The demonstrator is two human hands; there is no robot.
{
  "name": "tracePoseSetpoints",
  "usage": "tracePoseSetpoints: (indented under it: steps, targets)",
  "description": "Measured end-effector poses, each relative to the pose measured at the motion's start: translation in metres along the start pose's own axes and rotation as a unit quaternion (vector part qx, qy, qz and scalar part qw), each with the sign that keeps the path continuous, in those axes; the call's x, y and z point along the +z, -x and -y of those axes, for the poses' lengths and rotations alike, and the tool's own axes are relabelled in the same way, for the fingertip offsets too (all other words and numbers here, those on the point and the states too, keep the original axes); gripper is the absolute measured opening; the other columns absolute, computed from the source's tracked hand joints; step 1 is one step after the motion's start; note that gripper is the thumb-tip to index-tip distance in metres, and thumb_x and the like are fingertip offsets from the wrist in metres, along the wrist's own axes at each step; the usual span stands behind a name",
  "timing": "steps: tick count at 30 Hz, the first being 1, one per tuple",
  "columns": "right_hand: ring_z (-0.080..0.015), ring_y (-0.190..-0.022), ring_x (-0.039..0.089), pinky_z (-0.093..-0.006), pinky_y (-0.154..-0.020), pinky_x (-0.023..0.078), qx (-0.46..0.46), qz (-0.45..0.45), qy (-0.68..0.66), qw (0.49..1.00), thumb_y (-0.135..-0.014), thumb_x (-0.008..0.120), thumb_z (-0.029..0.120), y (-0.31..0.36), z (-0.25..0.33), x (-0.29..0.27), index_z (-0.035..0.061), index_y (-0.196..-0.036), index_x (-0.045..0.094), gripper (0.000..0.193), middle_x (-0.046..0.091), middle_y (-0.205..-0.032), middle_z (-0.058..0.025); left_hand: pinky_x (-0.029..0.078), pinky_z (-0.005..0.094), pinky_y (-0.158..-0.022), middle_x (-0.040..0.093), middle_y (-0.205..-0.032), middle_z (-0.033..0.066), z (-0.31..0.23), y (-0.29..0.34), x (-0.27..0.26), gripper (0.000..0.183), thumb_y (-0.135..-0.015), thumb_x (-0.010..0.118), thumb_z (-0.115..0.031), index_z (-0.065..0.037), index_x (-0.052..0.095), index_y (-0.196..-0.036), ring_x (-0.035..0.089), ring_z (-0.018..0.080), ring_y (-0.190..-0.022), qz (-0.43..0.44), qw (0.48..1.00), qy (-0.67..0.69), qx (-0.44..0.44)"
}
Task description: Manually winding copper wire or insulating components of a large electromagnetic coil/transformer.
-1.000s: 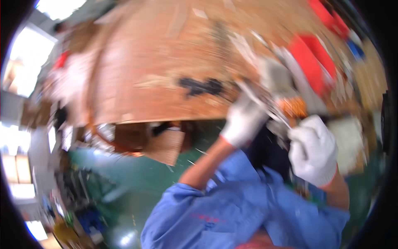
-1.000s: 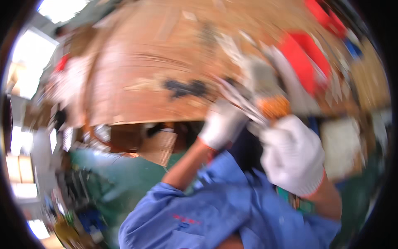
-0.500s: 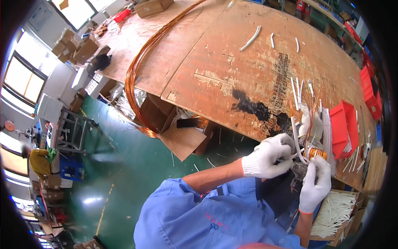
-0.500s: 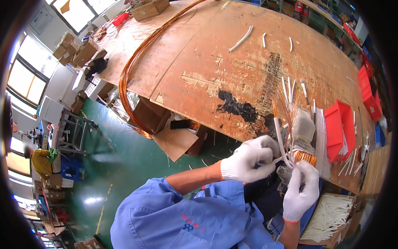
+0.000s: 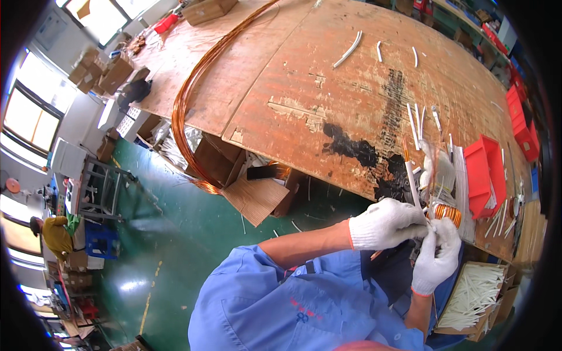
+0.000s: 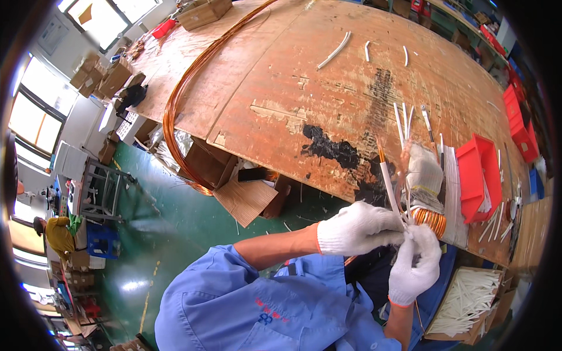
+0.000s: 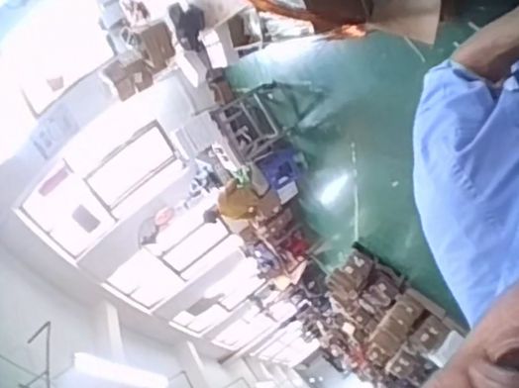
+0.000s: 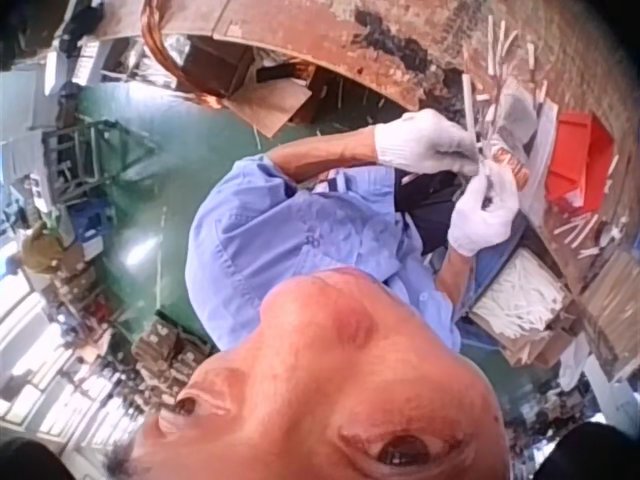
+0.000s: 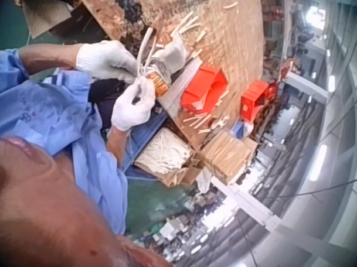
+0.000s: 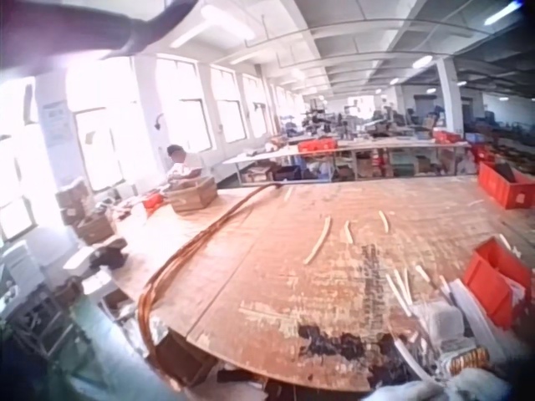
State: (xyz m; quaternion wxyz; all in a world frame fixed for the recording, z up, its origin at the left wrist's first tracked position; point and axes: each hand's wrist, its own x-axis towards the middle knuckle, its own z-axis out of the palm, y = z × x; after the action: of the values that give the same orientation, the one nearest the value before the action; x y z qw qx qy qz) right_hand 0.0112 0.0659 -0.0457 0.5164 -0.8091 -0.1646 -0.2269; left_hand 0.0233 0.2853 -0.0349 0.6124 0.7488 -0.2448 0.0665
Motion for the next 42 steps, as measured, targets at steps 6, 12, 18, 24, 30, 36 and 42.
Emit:
tracePoseSetpoints:
  steps: [6, 12, 18, 24, 30, 36, 42]
  targets:
    - [-0.0217, -0.105, 0.08, -0.0332, -0.094, 0.064, -0.009, 0.001, 0.035, 0.999, -0.103, 0.076, -0.008, -0.001, 0.005, -0.001, -0.0082, -0.128, 0.071, 0.026, 0.081, -0.118, -0.017, 0.062, 0.0449, -0.08, 0.08, -0.101, 0.0184, -0.004, -0.002, -0.001, 0.021, -0.104, 0.081, -0.021, -0.005, 0.08, -0.118, 0.079, 0.041, -0.093, 0.005, 1.0, 0.009, -0.013]
    - [-0.0293, -0.101, 0.083, -0.0367, -0.09, 0.065, 0.009, -0.012, 0.056, 0.998, -0.098, 0.077, -0.01, -0.004, 0.013, 0.0, -0.0073, -0.129, 0.071, 0.032, 0.083, -0.114, -0.0198, 0.063, 0.0438, -0.079, 0.08, -0.099, 0.0189, -0.012, 0.001, -0.002, 0.021, -0.102, 0.084, -0.021, -0.006, 0.08, -0.115, 0.08, 0.0388, -0.092, -0.008, 0.999, 0.025, -0.032]
    - [-0.0382, -0.079, 0.078, -0.0444, -0.071, 0.062, -0.227, 0.08, 0.12, 0.963, -0.085, 0.081, -0.013, -0.016, 0.024, 0.0, -0.0021, -0.137, 0.072, 0.055, 0.08, -0.102, -0.0202, 0.066, 0.0397, -0.088, 0.082, -0.105, 0.0167, -0.015, 0.002, 0.002, 0.021, -0.101, 0.084, -0.011, -0.002, 0.075, -0.117, 0.084, 0.0319, -0.098, -0.023, 0.992, 0.09, -0.084]
    - [-0.0296, -0.083, 0.074, -0.0426, -0.07, 0.059, -0.272, 0.13, 0.265, 0.916, -0.089, 0.081, 0.001, -0.031, 0.029, -0.023, 0.0014, -0.13, 0.074, 0.042, 0.075, -0.106, -0.011, 0.06, 0.0318, -0.082, 0.08, -0.11, 0.0113, -0.01, -0.004, 0.001, 0.02, -0.096, 0.084, 0.006, -0.001, 0.079, -0.113, 0.073, 0.0161, -0.089, -0.002, 0.997, 0.08, -0.005]
    - [-0.0226, -0.077, 0.076, -0.0341, -0.074, 0.06, -0.183, -0.025, 0.249, 0.951, -0.099, 0.077, -0.002, -0.067, 0.042, -0.052, -0.0033, -0.11, 0.079, 0.011, 0.079, -0.096, -0.0136, 0.055, 0.0328, -0.083, 0.077, -0.102, 0.0082, 0.026, -0.011, 0.024, 0.022, -0.093, 0.082, 0.006, -0.003, 0.084, -0.113, 0.067, 0.017, -0.09, -0.112, 0.989, -0.097, 0.014]
    - [-0.0174, -0.089, 0.082, -0.0334, -0.082, 0.065, 0.039, 0.087, 0.152, 0.984, -0.1, 0.081, 0.005, -0.003, 0.07, -0.027, -0.0029, -0.126, 0.075, 0.028, 0.084, -0.098, -0.0152, 0.047, 0.0236, -0.06, 0.07, -0.086, -0.0002, 0.032, -0.005, 0.018, 0.009, -0.109, 0.073, -0.01, -0.001, 0.074, -0.107, 0.057, 0.0051, -0.068, -0.252, 0.919, 0.236, -0.189]
    - [-0.0053, -0.062, 0.055, -0.0229, -0.055, 0.043, 0.443, 0.127, -0.314, 0.83, -0.118, 0.06, 0.02, 0.032, 0.051, 0.018, -0.004, -0.128, 0.072, 0.029, 0.073, -0.089, -0.0065, 0.055, 0.027, -0.068, 0.074, -0.093, 0.0027, 0.066, -0.043, 0.048, 0.024, -0.112, 0.073, -0.028, -0.004, 0.071, -0.114, 0.07, 0.0104, -0.079, -0.184, 0.937, 0.236, -0.18]
